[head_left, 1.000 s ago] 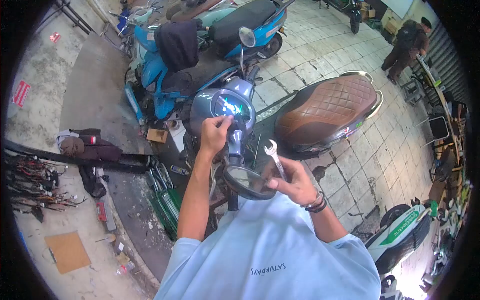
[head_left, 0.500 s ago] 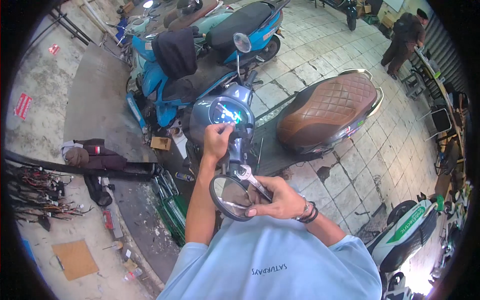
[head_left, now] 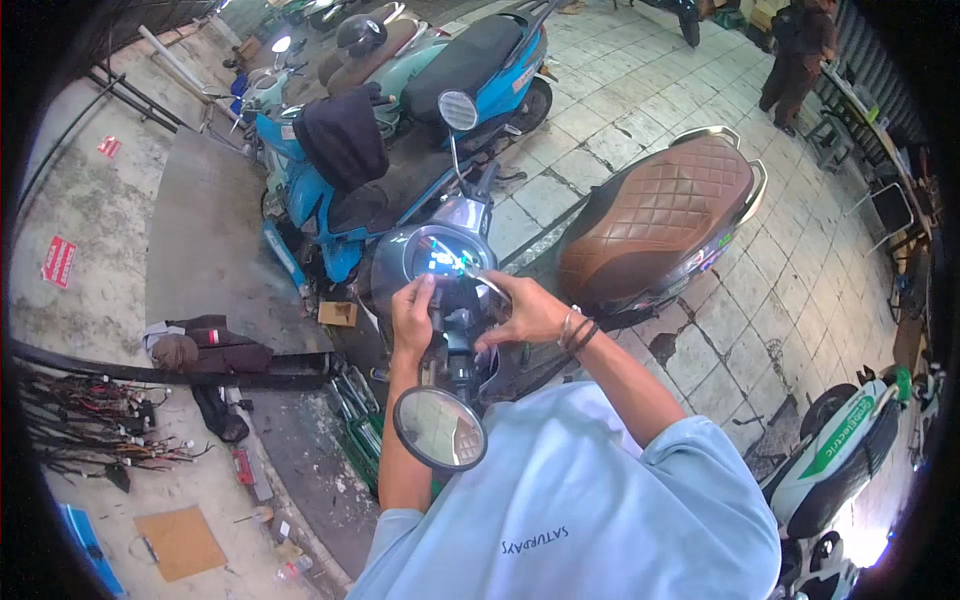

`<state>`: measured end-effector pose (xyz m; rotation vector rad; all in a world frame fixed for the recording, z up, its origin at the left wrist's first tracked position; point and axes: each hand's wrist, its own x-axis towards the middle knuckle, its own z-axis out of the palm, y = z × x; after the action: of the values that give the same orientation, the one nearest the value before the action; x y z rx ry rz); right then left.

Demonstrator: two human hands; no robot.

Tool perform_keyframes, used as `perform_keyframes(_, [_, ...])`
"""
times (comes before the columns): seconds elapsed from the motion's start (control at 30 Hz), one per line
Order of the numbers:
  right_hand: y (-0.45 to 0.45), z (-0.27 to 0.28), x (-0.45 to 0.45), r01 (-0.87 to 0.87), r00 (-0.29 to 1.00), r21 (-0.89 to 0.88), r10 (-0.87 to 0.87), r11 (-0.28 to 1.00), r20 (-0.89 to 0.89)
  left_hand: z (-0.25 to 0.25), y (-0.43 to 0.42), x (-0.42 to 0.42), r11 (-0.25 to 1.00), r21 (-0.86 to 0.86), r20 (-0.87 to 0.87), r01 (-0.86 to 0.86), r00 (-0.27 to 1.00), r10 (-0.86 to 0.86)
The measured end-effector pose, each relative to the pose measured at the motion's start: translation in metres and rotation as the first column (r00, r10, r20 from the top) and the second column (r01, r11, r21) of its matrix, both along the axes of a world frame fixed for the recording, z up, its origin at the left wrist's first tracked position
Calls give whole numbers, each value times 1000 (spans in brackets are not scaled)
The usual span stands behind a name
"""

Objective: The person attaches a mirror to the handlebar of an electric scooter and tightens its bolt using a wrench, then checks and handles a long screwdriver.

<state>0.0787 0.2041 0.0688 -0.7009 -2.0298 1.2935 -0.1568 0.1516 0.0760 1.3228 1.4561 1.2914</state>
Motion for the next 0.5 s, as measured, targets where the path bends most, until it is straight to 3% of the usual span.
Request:
perform_keyframes(0.1, [-6,16,0,76,987,-126,-57,989,148,-9,2,-4,999,2,19,-47,999,47])
perform_keyframes(0.17, [-17,6,-5,103,992,-52,-99,993,81,-8,3,-4,999,-10,-25,-43,999,42])
perform_keyframes(0.23, [-29,5,-11,206,973,-163,-184,965,141,-7,2,-1,997,-15,-5,-71,997,71])
perform_keyframes(0.37, [-36,17,-13,255,962,-133,-237,958,135,3,-4,7,991,-14,-32,-137,990,136])
perform_keyframes(0.4, [-35,13,-15,256,960,-52,-247,965,134,-1,-4,3,991,-22,-53,-135,990,134])
perform_keyframes(0.5, [-20,12,-6,139,979,-61,-128,988,157,-4,-4,3,983,-41,-40,-181,983,179])
